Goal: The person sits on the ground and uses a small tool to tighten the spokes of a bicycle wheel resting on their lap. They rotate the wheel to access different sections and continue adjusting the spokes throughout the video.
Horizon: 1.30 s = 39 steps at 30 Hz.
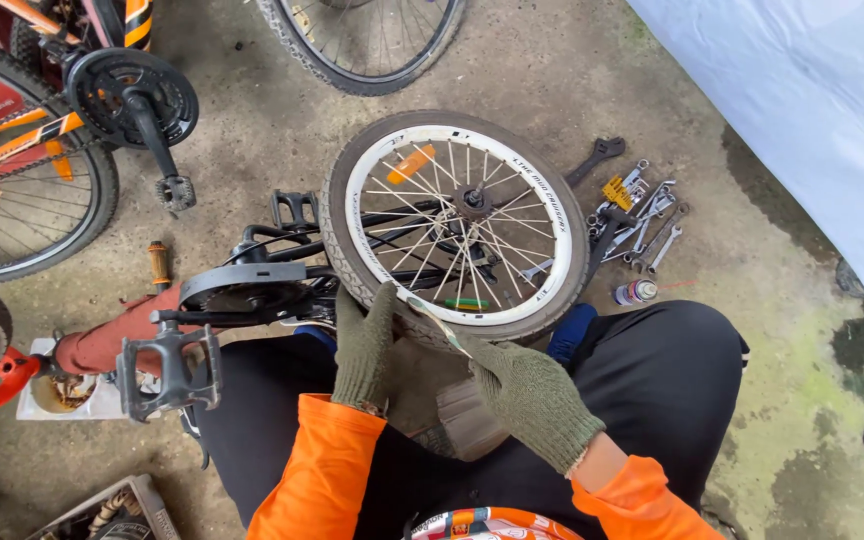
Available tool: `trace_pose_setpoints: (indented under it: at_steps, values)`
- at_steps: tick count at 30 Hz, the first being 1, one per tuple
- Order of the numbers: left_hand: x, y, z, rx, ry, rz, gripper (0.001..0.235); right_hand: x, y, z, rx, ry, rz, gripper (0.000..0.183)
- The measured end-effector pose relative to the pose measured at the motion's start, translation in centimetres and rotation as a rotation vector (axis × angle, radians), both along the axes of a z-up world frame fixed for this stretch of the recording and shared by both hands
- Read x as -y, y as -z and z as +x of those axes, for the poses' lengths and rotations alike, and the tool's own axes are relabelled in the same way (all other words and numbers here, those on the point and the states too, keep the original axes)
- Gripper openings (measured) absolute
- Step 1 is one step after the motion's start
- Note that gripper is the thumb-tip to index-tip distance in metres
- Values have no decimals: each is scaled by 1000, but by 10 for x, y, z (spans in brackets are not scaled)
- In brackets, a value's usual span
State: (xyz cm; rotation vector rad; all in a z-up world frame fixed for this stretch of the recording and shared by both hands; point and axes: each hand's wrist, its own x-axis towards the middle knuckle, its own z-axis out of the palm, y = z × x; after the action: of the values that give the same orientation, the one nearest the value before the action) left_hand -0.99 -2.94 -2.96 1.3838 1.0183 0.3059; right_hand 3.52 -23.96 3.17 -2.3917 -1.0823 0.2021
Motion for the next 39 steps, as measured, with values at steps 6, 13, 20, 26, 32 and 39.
trace_pose_setpoints:
  at_steps: [6,13,20,26,32,39]
  values:
    - [9,-26,6,-39,-94,-99,80,66,11,30,-157,145,-372,43]
    - [10,-4,21,-344,-83,-1,89,94,34,30,-132,460,-497,32]
    - [21,-45,9,-23,-173,-181,73,87,15,24,-180,386,-445,43]
    - [18,-33,8,69,-158,-172,74,98,48,18,-66,363,-298,52]
    - [21,-38,8,27,-142,-140,76,117,90,48,62,329,-345,54]
    - [21,-41,10,71,-181,-180,68,83,38,26,35,410,-297,48]
